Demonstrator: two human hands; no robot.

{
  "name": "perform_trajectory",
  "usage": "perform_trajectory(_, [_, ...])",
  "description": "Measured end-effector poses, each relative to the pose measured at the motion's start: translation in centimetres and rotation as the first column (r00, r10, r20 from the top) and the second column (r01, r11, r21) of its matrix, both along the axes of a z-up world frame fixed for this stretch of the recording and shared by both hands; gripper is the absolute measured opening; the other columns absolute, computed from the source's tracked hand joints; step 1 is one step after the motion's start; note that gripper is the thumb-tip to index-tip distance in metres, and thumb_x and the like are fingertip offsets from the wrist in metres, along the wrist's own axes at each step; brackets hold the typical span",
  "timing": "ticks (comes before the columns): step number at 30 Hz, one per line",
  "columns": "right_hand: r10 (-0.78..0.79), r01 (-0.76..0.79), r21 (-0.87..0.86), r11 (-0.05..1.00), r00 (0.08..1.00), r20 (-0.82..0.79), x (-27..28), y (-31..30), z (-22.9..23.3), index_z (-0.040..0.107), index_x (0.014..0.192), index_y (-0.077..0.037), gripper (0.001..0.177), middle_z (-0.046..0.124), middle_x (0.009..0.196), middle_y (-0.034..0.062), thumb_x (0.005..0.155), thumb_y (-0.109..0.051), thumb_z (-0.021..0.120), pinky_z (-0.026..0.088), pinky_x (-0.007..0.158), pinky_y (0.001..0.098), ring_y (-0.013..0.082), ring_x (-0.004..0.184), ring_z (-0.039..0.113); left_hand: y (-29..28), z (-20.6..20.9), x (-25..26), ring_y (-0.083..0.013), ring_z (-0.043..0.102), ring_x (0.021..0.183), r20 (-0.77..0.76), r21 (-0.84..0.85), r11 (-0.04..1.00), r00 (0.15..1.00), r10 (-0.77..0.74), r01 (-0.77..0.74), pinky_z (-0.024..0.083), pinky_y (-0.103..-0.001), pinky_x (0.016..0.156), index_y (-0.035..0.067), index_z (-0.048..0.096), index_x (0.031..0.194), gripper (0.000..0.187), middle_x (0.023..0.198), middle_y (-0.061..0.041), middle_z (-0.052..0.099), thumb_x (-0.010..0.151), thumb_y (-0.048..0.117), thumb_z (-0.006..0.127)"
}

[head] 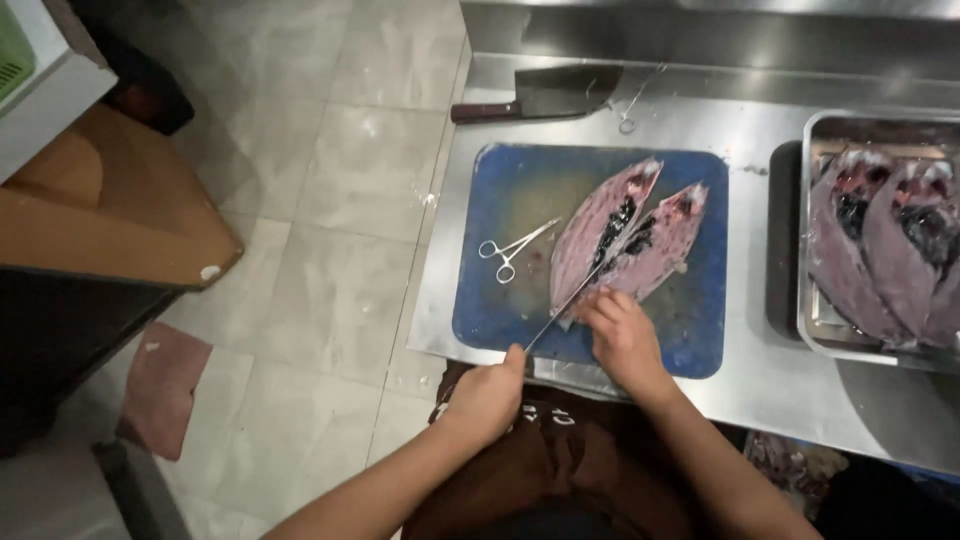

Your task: Cleaning and deboning a fish on a cutting board using a knife and scissors in a commercial kitchen.

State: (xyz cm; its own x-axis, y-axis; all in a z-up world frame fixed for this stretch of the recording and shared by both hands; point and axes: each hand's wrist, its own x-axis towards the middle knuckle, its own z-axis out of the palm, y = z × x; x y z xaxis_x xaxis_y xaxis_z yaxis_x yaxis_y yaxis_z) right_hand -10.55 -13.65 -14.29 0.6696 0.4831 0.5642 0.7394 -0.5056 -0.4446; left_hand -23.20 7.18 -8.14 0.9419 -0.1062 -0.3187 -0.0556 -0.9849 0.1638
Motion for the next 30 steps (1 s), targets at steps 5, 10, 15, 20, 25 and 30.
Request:
perform_trajectory(5, [-0.012, 0.012, -0.002, 1.000, 1.000, -0.003, -0.5, 0.4, 0.9, 0.073, 0.093, -0.014, 0.024, 0.067, 0.091, 0.0070, 0.094, 0.001, 0.054, 0.055, 0.083, 0.0460, 0.0364, 0.089, 0.065, -2.9, 2.3, 7.0, -0.0439, 0.075, 0.085, -0.230, -0.202, 0.967, 0.967, 0.109, -0.157, 0.060, -0.054, 0.076, 0.006, 0.051, 0.119, 0.024, 0.083, -0.024, 0.074, 0.100, 0.016, 0.038])
perform_trajectory(10, [-0.020, 0.020, -0.007, 1.000, 0.999, 0.041, -0.6, -0.7, -0.4, 0.072, 0.092, -0.016, 0.025, 0.065, 0.091, 0.0064, 0.095, 0.001, 0.053, 0.055, 0.081, 0.0443, 0.0365, 0.090, 0.064, -2.6, 1.1, 7.5, -0.0385, 0.077, 0.076, -0.032, -0.172, 0.985, 0.999, 0.010, -0.016, 0.061, -0.051, 0.068, 0.004, 0.052, 0.116, 0.021, 0.077, -0.022, 0.074, 0.097, 0.008, 0.046])
perform_trajectory(15, [0.042, -0.037, 0.045, 0.998, 0.993, -0.113, -0.6, -0.7, 2.5, 0.074, 0.092, -0.012, 0.010, 0.071, 0.092, 0.0060, 0.093, -0.005, 0.067, 0.057, 0.096, 0.0433, 0.0349, 0.092, 0.068, -0.4, 3.7, 8.3, -0.0461, 0.074, 0.090, -0.241, -0.291, 0.953, 0.970, 0.008, -0.080, 0.059, -0.056, 0.074, -0.001, 0.047, 0.126, 0.030, 0.092, -0.026, 0.075, 0.098, 0.011, 0.048])
perform_trajectory(20, [0.070, -0.067, 0.023, 0.997, 0.985, -0.158, -0.9, -1.2, 2.0, 0.074, 0.091, -0.011, 0.007, 0.072, 0.092, 0.0053, 0.094, -0.009, 0.068, 0.057, 0.095, 0.0449, 0.0333, 0.096, 0.069, -0.7, 3.9, 7.8, -0.0467, 0.075, 0.086, -0.199, -0.248, 0.967, 0.980, 0.006, -0.056, 0.059, -0.055, 0.071, -0.004, 0.049, 0.133, 0.039, 0.088, -0.030, 0.073, 0.095, 0.002, 0.045])
perform_trajectory(25, [0.171, -0.167, 0.037, 0.985, 0.950, -0.260, 1.4, -1.6, 6.0, 0.077, 0.099, -0.015, 0.014, 0.074, 0.100, 0.0032, 0.086, -0.020, 0.077, 0.057, 0.093, 0.0456, 0.0308, 0.103, 0.069, -1.2, 3.9, 8.3, -0.0463, 0.075, 0.080, -0.188, -0.240, 0.971, 0.982, -0.035, -0.011, 0.060, -0.055, 0.068, -0.007, 0.050, 0.130, 0.038, 0.084, -0.032, 0.072, 0.093, -0.002, 0.043])
perform_trajectory(30, [-0.128, 0.129, -0.063, 0.990, 0.992, 0.020, 8.5, -3.2, 7.8, 0.070, 0.131, -0.014, 0.040, 0.068, 0.134, 0.0120, 0.097, -0.035, 0.071, 0.037, 0.116, 0.0524, 0.0369, 0.132, 0.057, -2.5, 0.1, 7.7, -0.0319, 0.075, 0.066, 0.103, -0.062, 0.993, 0.991, -0.089, 0.096, 0.061, -0.042, 0.056, -0.003, 0.062, 0.117, 0.029, 0.072, -0.022, 0.074, 0.093, 0.004, 0.049])
